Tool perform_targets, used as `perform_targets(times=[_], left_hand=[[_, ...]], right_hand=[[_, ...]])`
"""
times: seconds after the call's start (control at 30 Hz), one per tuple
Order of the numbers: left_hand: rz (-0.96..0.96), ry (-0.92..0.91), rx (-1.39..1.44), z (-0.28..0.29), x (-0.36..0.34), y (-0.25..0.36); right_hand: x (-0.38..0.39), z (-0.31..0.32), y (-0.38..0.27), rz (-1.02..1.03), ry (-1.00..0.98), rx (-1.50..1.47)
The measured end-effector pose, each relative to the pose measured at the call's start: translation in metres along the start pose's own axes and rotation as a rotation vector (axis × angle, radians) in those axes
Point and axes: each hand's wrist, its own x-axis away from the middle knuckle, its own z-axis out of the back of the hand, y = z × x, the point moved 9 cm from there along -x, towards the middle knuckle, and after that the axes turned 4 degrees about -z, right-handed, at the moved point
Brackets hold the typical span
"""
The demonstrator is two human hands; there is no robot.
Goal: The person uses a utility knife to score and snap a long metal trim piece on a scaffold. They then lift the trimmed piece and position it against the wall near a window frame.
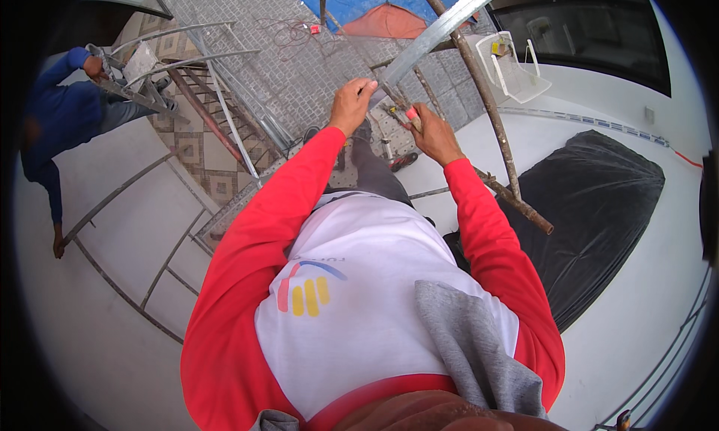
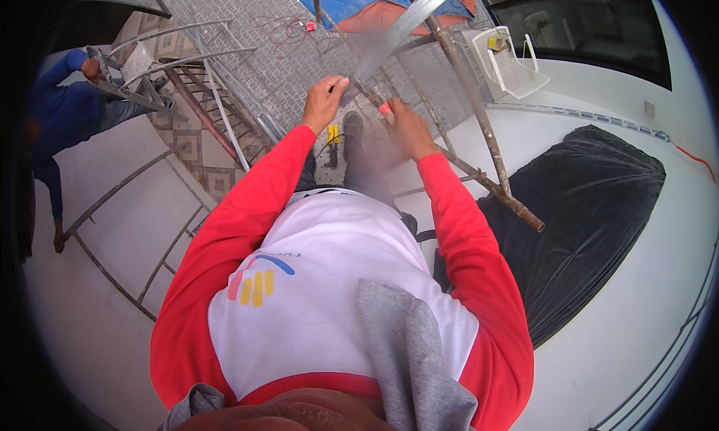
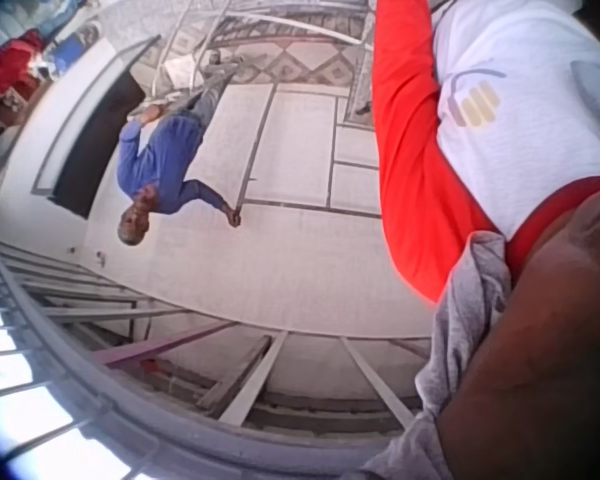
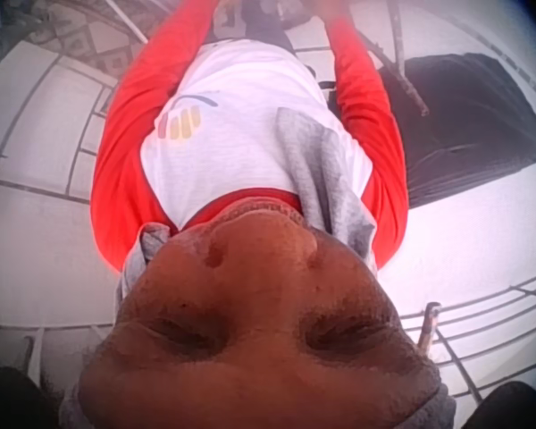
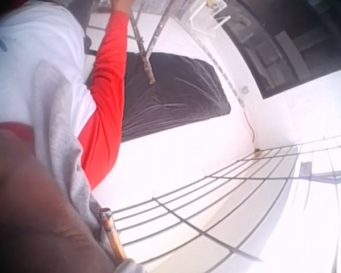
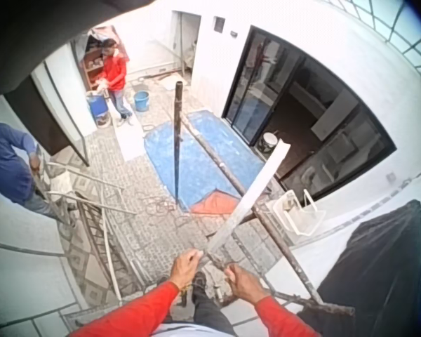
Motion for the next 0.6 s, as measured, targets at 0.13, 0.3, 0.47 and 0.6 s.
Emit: perform_targets(times=[0.13, 0.3, 0.47, 0.6], left_hand=[[-0.009, 0.033, 0.06, 0.004, 0.001, 0.004], [0.114, -0.139, 0.09, 0.003, 0.0, -0.006], [0.132, -0.193, 0.213, -0.003, -0.002, -0.01], [0.107, -0.28, 0.207, -0.004, -0.002, -0.015]], right_hand=[[0.0, 0.002, -0.001, 0.032, 0.029, -0.042], [0.001, 0.003, -0.003, 0.117, 0.099, -0.079], [0.004, 0.006, -0.004, 0.196, 0.152, -0.132], [0.004, 0.004, 0.001, 0.169, 0.116, -0.126]])
